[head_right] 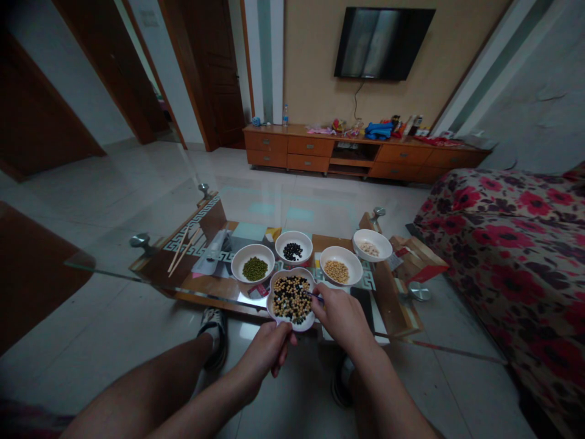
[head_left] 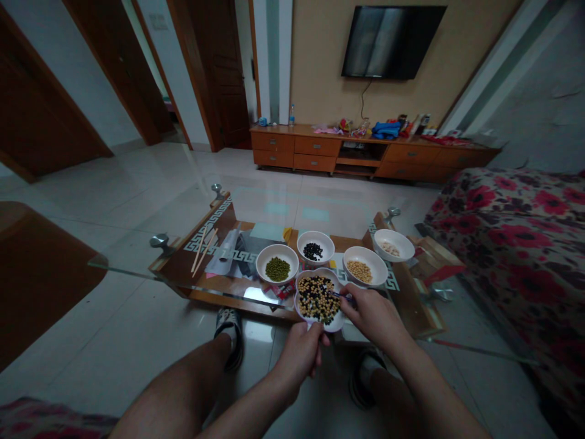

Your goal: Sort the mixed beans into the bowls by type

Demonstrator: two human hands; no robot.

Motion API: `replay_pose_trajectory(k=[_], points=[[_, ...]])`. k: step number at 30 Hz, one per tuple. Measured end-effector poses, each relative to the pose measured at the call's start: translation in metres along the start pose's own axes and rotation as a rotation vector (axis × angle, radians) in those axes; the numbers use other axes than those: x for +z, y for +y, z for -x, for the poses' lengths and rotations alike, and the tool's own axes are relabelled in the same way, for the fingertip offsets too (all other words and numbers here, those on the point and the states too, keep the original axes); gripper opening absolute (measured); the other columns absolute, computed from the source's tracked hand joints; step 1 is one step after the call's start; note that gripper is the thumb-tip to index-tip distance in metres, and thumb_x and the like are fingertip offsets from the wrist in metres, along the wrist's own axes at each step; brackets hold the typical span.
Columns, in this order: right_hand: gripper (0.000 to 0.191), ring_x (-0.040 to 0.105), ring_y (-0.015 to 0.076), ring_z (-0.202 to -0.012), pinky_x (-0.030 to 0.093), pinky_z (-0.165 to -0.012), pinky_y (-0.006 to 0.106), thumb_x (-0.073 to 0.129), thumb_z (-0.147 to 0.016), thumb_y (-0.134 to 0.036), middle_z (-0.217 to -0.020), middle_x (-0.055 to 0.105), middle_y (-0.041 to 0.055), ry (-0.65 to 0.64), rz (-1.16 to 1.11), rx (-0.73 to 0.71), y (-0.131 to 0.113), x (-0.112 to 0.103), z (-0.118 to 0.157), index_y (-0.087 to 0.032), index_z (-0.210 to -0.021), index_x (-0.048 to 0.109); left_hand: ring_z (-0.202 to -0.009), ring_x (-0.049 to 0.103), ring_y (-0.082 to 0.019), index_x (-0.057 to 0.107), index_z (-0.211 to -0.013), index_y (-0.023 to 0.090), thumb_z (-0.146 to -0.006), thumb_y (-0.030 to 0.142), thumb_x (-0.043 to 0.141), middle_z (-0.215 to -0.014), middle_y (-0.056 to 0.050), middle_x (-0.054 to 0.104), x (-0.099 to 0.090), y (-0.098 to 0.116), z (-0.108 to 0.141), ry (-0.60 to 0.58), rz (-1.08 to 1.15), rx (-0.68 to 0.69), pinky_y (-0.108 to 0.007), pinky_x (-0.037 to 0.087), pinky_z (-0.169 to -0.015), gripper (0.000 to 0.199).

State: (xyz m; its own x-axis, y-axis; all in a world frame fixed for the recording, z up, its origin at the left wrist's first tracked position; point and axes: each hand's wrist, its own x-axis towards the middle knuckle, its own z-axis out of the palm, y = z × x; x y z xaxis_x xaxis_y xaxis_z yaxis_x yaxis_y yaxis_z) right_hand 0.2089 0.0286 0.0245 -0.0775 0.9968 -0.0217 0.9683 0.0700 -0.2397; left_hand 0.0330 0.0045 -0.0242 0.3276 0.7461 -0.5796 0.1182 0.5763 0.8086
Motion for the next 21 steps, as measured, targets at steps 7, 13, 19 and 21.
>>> replay_pose_trajectory(k=[7, 13, 19, 21], points=[[0.022, 0.066, 0.0178, -0.079, 0.035, -0.060, 0.024, 0.045, -0.090, -0.034, -0.085, 0.071, 0.0028, -0.006, -0.014, -0.005, -0.0021, -0.0020, 0.0000, -0.025, -0.097, 0.063, -0.029, 0.029, -0.008, 0.053, -0.064, 0.018, -0.081, 0.042, 0.036, -0.036, 0.005, 0.038, -0.0004, 0.0004, -0.0002, -0.003, 0.014, 0.002, -0.019, 0.021, -0.030, 0.034], [0.023, 0.066, 0.0184, -0.078, 0.036, -0.060, 0.025, 0.044, -0.089, -0.034, -0.083, 0.071, 0.0036, 0.003, -0.014, -0.014, -0.0013, -0.0011, 0.0003, -0.024, -0.096, 0.064, -0.029, 0.029, -0.008, 0.053, -0.065, 0.018, -0.083, 0.040, 0.036, -0.038, 0.004, 0.039, -0.0001, -0.0003, 0.0001, -0.005, 0.017, 0.003, -0.019, 0.022, -0.031, 0.033], [0.023, 0.066, 0.0179, -0.078, 0.038, -0.062, 0.024, 0.043, -0.090, -0.033, -0.084, 0.071, 0.0030, 0.030, -0.023, -0.046, -0.0008, -0.0006, 0.0012, -0.025, -0.098, 0.064, -0.029, 0.030, -0.009, 0.054, -0.065, 0.018, -0.083, 0.040, 0.036, -0.037, 0.004, 0.039, -0.0009, -0.0030, -0.0031, 0.004, 0.005, -0.005, -0.019, 0.022, -0.030, 0.033], [0.024, 0.066, 0.0180, -0.078, 0.039, -0.063, 0.025, 0.043, -0.091, -0.033, -0.085, 0.071, 0.0030, 0.039, -0.025, -0.055, -0.0012, -0.0011, 0.0014, -0.025, -0.098, 0.064, -0.029, 0.030, -0.009, 0.054, -0.065, 0.018, -0.083, 0.040, 0.036, -0.037, 0.004, 0.039, -0.0007, -0.0027, -0.0029, 0.001, 0.003, 0.004, -0.020, 0.022, -0.030, 0.033]])
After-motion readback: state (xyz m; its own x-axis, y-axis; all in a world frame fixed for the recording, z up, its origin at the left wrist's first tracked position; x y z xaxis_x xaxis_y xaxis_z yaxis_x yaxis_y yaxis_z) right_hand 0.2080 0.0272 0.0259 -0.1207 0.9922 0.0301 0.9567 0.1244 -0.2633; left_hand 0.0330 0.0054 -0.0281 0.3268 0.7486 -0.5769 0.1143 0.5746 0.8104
